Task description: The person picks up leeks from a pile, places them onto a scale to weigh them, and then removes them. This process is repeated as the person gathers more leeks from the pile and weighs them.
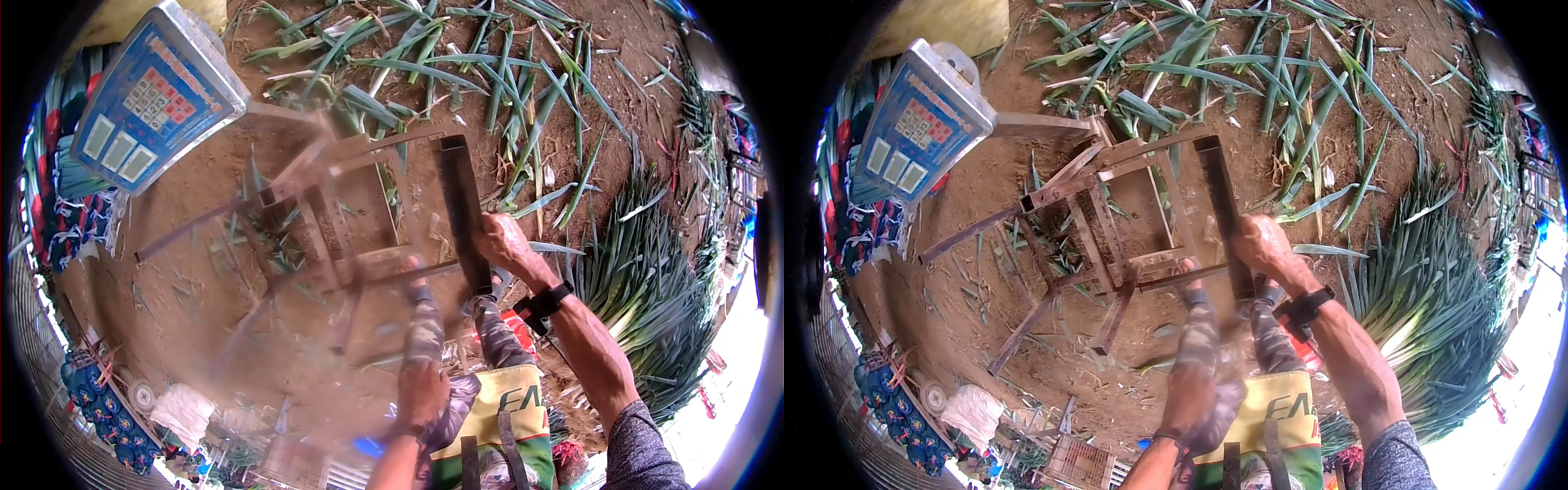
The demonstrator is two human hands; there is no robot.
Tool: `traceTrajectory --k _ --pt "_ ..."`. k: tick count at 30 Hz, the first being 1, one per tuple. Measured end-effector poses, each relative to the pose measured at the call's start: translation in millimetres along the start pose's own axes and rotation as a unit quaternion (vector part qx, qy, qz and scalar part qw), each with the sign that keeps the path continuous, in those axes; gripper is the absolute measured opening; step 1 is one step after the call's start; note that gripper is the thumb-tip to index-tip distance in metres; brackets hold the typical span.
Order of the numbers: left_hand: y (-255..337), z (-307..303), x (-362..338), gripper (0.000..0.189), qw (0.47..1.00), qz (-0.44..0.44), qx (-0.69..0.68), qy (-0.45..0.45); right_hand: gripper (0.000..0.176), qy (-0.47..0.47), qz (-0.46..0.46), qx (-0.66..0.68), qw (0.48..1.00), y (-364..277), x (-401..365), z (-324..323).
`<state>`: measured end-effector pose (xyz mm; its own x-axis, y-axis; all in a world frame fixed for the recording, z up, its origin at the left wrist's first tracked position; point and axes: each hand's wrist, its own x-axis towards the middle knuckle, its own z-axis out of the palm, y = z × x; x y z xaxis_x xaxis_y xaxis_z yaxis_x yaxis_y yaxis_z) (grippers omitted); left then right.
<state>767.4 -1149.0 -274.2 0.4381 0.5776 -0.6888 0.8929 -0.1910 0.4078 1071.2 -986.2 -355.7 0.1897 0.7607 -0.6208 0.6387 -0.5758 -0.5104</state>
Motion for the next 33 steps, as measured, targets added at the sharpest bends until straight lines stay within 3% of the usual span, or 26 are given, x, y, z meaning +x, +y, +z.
traceTrajectory --k 3,9,12,17,19,21,22,23,24,25,26,27,29,31,32,33 --pt "1 -10 -1 0.020 0.999 0.022 -0.033 0.028 0.021 -0.006 0.000 -0.003 1.000 -14 0 8" --pt "6 -22 -3 0.015 0.994 -0.020 -0.107 -0.025 0.015 0.025 -0.016 0.036 0.999 -18 -2 14" --pt "-13 4 -8 0.022 0.994 0.053 -0.055 0.077 0.021 -0.015 -0.018 0.028 0.999 -8 -3 16" --pt "-11 -21 -6 0.031 0.993 -0.010 -0.101 -0.065 0.026 -0.009 -0.014 0.125 0.992 -17 -51 -9" --pt "-10 -27 -4 0.034 0.986 -0.039 -0.108 -0.121 0.025 -0.031 0.040 0.194 0.980 -17 -79 -18" --pt "-17 -24 -10 0.036 0.986 -0.044 -0.154 -0.040 0.029 -0.017 0.028 0.159 0.987 -8 -105 -17" --pt "-19 -21 -12 0.037 0.983 -0.045 -0.177 0.001 0.025 -0.055 0.039 0.219 0.973 12 -117 -8" --pt "-19 -19 -13 0.037 0.977 -0.062 -0.201 0.025 0.024 -0.037 0.093 0.150 0.984 35 -129 7" --pt "-22 -20 -13 0.037 0.975 -0.062 -0.210 0.036 0.026 -0.080 0.162 0.171 0.969 10 -148 -8" --pt "-24 -21 -13 0.036 0.973 -0.062 -0.219 0.047 0.028 -0.105 0.139 0.198 0.965 55 -158 19" --pt "-25 -24 -14 0.035 0.970 -0.062 -0.228 0.057 0.027 -0.092 0.115 0.157 0.977 42 -175 9" --pt "-26 -29 -14 0.032 0.971 -0.042 -0.224 0.072 0.027 -0.103 0.168 0.151 0.969 35 -188 9" --pt "-28 -38 -18 0.029 0.965 -0.042 -0.256 0.046 0.027 -0.131 0.076 0.093 0.984 68 -213 28" --pt "-27 -47 -20 0.029 0.959 -0.042 -0.280 -0.009 0.027 -0.132 0.102 0.099 0.981 50 -228 22" --pt "-25 -52 -20 0.031 0.955 -0.042 -0.289 -0.049 0.026 -0.141 0.197 0.152 0.958 36 -239 17" --pt "-24 -53 -22 0.032 0.958 -0.016 -0.282 -0.048 0.028 -0.144 0.160 0.136 0.967 28 -246 11"
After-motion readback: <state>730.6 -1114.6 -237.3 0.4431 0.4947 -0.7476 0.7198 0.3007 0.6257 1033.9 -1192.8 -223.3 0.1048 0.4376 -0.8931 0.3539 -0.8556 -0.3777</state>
